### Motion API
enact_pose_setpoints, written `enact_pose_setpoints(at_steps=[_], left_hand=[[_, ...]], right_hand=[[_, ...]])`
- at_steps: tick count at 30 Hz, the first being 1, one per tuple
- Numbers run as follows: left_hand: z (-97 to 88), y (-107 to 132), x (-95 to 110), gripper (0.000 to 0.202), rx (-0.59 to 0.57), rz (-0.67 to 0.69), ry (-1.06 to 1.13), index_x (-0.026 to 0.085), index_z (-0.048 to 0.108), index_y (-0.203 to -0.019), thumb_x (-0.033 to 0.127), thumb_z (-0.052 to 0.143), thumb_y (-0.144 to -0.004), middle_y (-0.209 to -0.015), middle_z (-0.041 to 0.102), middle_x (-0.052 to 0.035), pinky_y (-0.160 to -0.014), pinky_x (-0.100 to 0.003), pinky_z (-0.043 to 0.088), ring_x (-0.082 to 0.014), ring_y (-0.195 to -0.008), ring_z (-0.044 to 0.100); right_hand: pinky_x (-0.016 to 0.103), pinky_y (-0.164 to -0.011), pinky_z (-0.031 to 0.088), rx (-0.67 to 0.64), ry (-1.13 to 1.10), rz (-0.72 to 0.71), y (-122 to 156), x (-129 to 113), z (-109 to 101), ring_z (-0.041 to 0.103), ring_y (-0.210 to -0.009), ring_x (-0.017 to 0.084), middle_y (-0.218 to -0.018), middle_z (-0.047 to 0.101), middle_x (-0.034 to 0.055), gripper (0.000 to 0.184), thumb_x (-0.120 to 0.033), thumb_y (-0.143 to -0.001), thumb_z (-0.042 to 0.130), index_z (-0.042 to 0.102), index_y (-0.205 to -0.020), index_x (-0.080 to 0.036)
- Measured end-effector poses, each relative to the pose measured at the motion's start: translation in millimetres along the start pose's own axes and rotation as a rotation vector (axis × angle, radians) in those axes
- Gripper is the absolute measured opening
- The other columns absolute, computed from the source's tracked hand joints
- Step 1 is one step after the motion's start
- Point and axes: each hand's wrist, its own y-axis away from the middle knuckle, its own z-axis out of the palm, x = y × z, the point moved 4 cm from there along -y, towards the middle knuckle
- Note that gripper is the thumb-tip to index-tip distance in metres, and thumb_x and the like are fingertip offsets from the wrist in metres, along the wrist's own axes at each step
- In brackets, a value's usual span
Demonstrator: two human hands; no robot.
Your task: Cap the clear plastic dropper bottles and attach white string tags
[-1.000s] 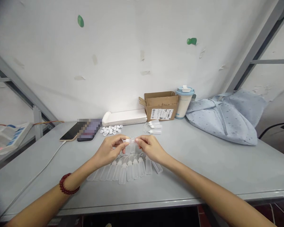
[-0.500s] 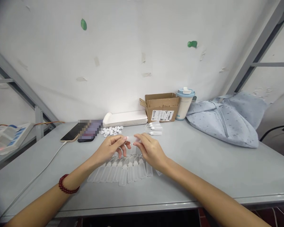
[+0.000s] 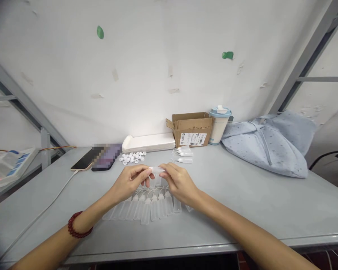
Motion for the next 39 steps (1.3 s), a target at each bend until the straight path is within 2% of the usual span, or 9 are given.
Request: enact_pose_setpoints(at_steps=[4,7,10,13,19,24,27,33,39], left_hand=[[-1.5,1,3,0.03,0.01,0.072,-0.12,0.016,0.063,-0.074,0.035,0.043,-0.088,-0.064,0.066,-0.0025,-0.054,-0.021,0.039,-0.0144,-0.064,0.059],[1.0,2,3,0.024,0.015,0.136,-0.179,0.017,0.061,-0.075,0.028,0.044,-0.087,-0.068,0.067,-0.0027,-0.051,-0.021,0.038,-0.0145,-0.066,0.06],[6.0,5,1,0.016,0.031,0.217,-0.172,0.017,0.055,-0.075,0.018,0.041,-0.085,-0.061,0.062,-0.0003,-0.048,-0.02,0.037,-0.0118,-0.056,0.058],[5.5,5,-1,0.014,0.087,0.203,-0.144,0.018,0.051,-0.077,0.015,0.039,-0.084,-0.058,0.058,0.0016,-0.044,-0.019,0.036,-0.0107,-0.052,0.058],[-11.5,0,-2,0.015,0.21,0.105,-0.096,0.018,0.051,-0.097,0.027,0.043,-0.088,-0.09,0.063,-0.0037,-0.048,-0.02,0.041,-0.0084,-0.053,0.06],[-16.0,-6,-9,0.017,0.186,0.04,-0.181,0.018,0.054,-0.094,0.029,0.044,-0.087,-0.083,0.065,-0.0027,-0.052,-0.021,0.042,-0.0104,-0.057,0.06],[-20.2,-10,-18,0.017,0.194,0.003,-0.214,0.018,0.055,-0.092,0.029,0.044,-0.086,-0.079,0.064,-0.0018,-0.053,-0.022,0.042,-0.0115,-0.058,0.06],[-34.8,-18,-36,0.021,0.241,-0.046,-0.249,0.018,0.056,-0.094,0.032,0.043,-0.086,-0.083,0.065,-0.0027,-0.055,-0.024,0.042,-0.0123,-0.057,0.061],[-39.4,-20,-42,0.024,0.254,-0.091,-0.279,0.017,0.057,-0.097,0.033,0.043,-0.085,-0.078,0.066,-0.0023,-0.052,-0.024,0.041,-0.0123,-0.052,0.058]], right_hand=[[0.025,-0.054,0.034,-0.118,-0.295,0.27,-3,5,0,0.043,-0.056,0.012,-0.062,0.048,-0.0007,0.029,-0.037,-0.09,0.041,0.061,-0.082,-0.018],[0.022,-0.044,0.023,-0.214,-0.589,0.523,-1,11,8,0.028,-0.046,0.008,-0.054,0.035,-0.0047,0.037,-0.049,-0.082,0.049,0.052,-0.065,-0.016],[0.022,-0.042,0.014,-0.288,-0.814,0.755,5,14,21,0.019,-0.042,0.005,-0.049,0.032,-0.0069,0.044,-0.057,-0.076,0.051,0.043,-0.058,-0.017],[0.022,-0.042,0.013,-0.254,-0.877,0.819,7,13,25,0.018,-0.04,0.004,-0.048,0.033,-0.0075,0.046,-0.059,-0.074,0.052,0.042,-0.06,-0.017],[0.023,-0.046,0.029,-0.096,-0.659,0.662,-6,15,0,0.033,-0.043,0.007,-0.05,0.038,-0.0046,0.048,-0.057,-0.081,0.046,0.043,-0.055,-0.017],[0.024,-0.048,0.034,-0.086,-0.337,0.621,-14,45,-21,0.04,-0.046,0.009,-0.057,0.05,-0.0009,0.041,-0.051,-0.083,0.043,0.049,-0.061,-0.016],[0.024,-0.05,0.035,-0.143,-0.1,0.571,-15,67,-31,0.046,-0.051,0.011,-0.065,0.057,0.0021,0.033,-0.043,-0.082,0.045,0.053,-0.066,-0.016],[0.023,-0.049,0.037,-0.186,0.093,0.654,-14,96,-43,0.052,-0.052,0.012,-0.068,0.063,0.0049,0.027,-0.033,-0.082,0.043,0.057,-0.069,-0.014],[0.022,-0.046,0.036,-0.269,0.142,0.767,-9,102,-40,0.05,-0.043,0.012,-0.058,0.063,0.0032,0.028,-0.041,-0.085,0.042,0.051,-0.078,-0.016]])
